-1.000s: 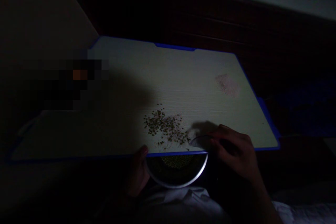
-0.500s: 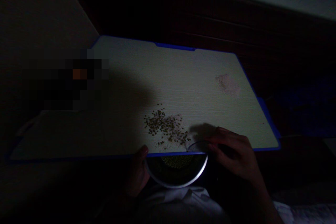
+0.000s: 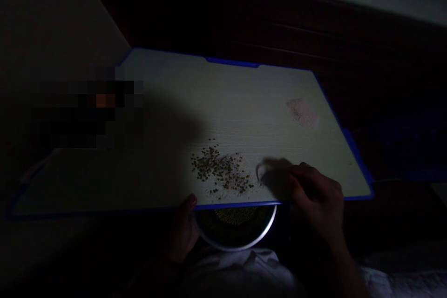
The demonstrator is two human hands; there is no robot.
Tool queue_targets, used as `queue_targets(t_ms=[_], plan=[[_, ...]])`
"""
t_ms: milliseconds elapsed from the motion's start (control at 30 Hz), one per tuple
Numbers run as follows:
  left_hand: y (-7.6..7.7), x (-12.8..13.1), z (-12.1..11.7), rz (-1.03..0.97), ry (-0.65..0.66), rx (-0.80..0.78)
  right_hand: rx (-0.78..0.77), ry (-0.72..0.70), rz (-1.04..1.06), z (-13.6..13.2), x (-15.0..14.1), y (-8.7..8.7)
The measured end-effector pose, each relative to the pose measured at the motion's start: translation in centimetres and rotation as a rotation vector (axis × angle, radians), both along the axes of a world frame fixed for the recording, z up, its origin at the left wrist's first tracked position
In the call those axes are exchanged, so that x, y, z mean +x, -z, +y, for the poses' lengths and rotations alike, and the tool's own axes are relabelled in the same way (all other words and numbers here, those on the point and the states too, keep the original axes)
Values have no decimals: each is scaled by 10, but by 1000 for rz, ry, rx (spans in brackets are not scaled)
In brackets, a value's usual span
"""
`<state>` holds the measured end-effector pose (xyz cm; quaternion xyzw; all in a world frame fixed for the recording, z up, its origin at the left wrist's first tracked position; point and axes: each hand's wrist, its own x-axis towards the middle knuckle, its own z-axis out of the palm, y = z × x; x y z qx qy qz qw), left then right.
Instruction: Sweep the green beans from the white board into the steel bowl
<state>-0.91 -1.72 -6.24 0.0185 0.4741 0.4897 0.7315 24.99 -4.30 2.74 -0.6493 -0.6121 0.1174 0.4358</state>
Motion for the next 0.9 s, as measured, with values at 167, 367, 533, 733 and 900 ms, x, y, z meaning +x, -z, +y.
queue_targets(t_ms=[167, 367, 533, 733, 900], plan=[[-11, 4, 2, 14, -15, -73, 20, 12, 56, -4, 5, 3], [-23, 8, 7, 129, -67, -136, -23, -11, 45, -3, 4, 3], [-22, 8, 8, 131, -36, -128, -29, -58, 82, -3, 5, 2], [-20, 9, 8, 172, -70, -104, -40, -67, 101, -4, 9, 1], [-24, 9, 7, 143, -38, -93, -52, -87, 73, -1, 7, -1]])
